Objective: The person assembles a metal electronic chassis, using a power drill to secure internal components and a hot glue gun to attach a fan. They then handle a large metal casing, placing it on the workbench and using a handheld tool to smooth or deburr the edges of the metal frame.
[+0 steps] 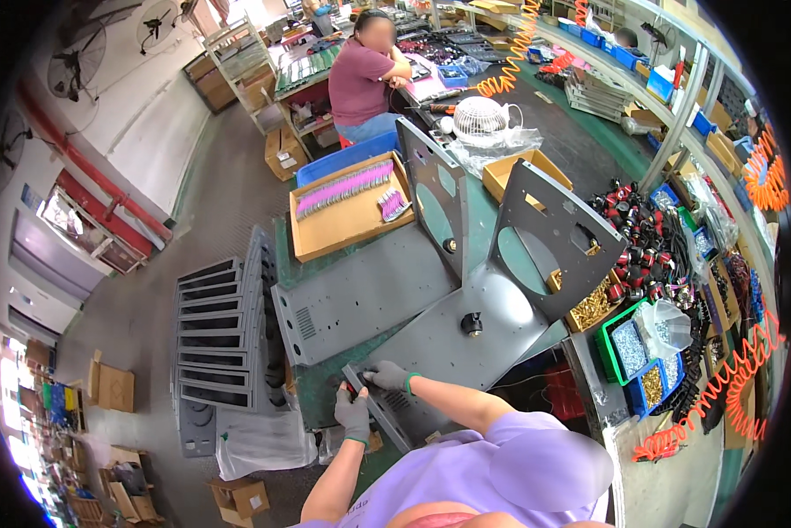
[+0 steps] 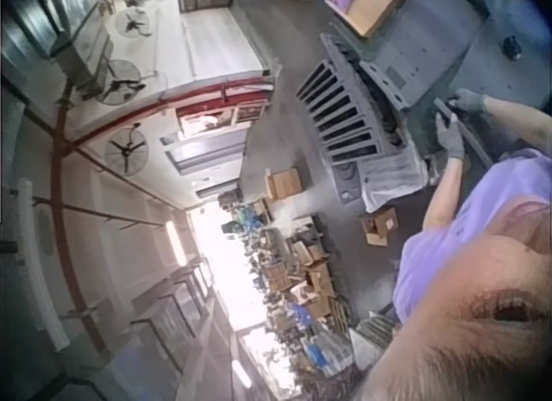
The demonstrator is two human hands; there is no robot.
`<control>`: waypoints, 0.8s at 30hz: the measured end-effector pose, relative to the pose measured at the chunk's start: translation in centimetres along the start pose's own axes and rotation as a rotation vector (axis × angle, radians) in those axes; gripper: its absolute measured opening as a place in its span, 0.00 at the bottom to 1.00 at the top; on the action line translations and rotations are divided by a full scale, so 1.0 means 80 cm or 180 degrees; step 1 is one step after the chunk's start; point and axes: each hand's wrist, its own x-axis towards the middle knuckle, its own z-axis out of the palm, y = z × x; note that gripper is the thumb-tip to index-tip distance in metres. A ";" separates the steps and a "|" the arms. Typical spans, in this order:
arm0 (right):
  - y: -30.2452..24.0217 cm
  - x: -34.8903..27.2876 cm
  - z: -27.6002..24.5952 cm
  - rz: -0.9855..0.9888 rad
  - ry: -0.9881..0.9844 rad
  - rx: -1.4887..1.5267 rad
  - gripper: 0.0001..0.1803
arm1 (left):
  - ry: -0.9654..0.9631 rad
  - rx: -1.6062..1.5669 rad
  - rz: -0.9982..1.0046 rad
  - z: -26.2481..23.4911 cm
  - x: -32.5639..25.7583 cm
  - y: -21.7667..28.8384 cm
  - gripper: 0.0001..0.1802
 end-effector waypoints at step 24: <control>-0.003 -0.014 0.025 0.0084 0.1188 0.0149 0.20 | 0.0069 0.0236 -0.0113 -0.012 -0.003 0.021 0.30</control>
